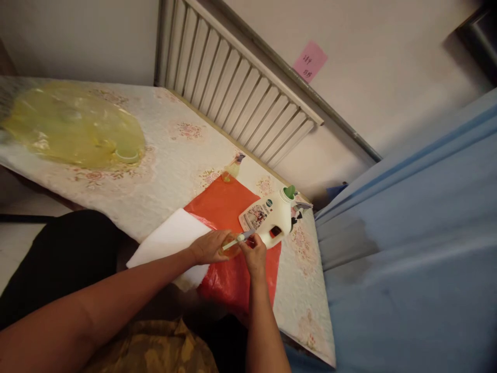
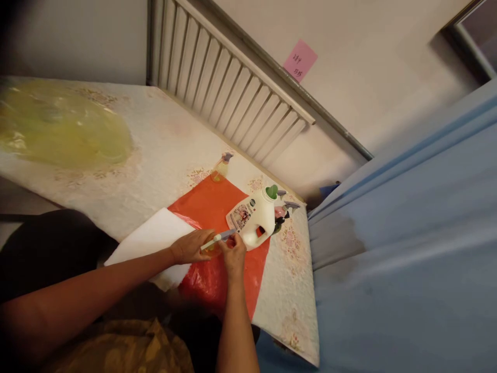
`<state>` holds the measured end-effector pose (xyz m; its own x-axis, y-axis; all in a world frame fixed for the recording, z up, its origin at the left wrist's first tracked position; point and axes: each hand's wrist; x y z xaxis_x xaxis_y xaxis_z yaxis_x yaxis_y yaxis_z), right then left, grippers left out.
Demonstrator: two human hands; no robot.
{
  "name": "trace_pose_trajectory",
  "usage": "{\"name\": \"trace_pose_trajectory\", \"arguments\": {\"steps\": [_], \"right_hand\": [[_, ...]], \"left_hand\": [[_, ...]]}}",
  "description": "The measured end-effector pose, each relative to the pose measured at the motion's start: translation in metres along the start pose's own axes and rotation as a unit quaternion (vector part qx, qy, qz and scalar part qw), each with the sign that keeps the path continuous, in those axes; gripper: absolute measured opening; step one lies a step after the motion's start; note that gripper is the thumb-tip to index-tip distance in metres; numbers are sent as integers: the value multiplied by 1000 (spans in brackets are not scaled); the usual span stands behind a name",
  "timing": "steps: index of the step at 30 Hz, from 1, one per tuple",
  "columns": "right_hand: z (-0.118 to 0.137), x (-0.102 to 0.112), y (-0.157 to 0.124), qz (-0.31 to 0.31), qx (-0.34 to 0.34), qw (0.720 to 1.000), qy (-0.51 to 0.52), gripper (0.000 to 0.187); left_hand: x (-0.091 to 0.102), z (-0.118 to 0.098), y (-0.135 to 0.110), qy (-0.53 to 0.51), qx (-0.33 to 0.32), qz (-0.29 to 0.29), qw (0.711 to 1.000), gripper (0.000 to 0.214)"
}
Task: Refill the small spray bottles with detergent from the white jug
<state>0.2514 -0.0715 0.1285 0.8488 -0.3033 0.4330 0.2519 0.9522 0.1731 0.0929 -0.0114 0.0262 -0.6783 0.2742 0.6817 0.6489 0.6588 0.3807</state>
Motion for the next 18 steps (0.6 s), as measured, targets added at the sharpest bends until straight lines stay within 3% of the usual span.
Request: {"name": "trace_pose_trajectory", "arguments": {"steps": [9, 14, 18], "right_hand": [[-25, -37, -5, -173, -22, 985, 8, 42], [-27, -35, -1, -167, -12, 985, 29, 45], [-25, -28, -2, -128, -12, 990, 52, 47]], "left_hand": [[5, -5, 1, -9, -20, -9, 1000, 70], [3, -3, 2, -33, -19, -14, 999, 76], [3, -3, 1, -27, -24, -16, 999, 74]]}}
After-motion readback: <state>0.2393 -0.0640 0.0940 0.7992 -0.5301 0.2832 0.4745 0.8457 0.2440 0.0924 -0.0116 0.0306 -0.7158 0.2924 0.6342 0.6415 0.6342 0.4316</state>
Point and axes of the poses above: each hand's wrist, its own y-axis towards the middle knuckle, its own x-axis out of the back of the hand, z = x × y, and after that the axes turned 3 degrees about z, right-handed
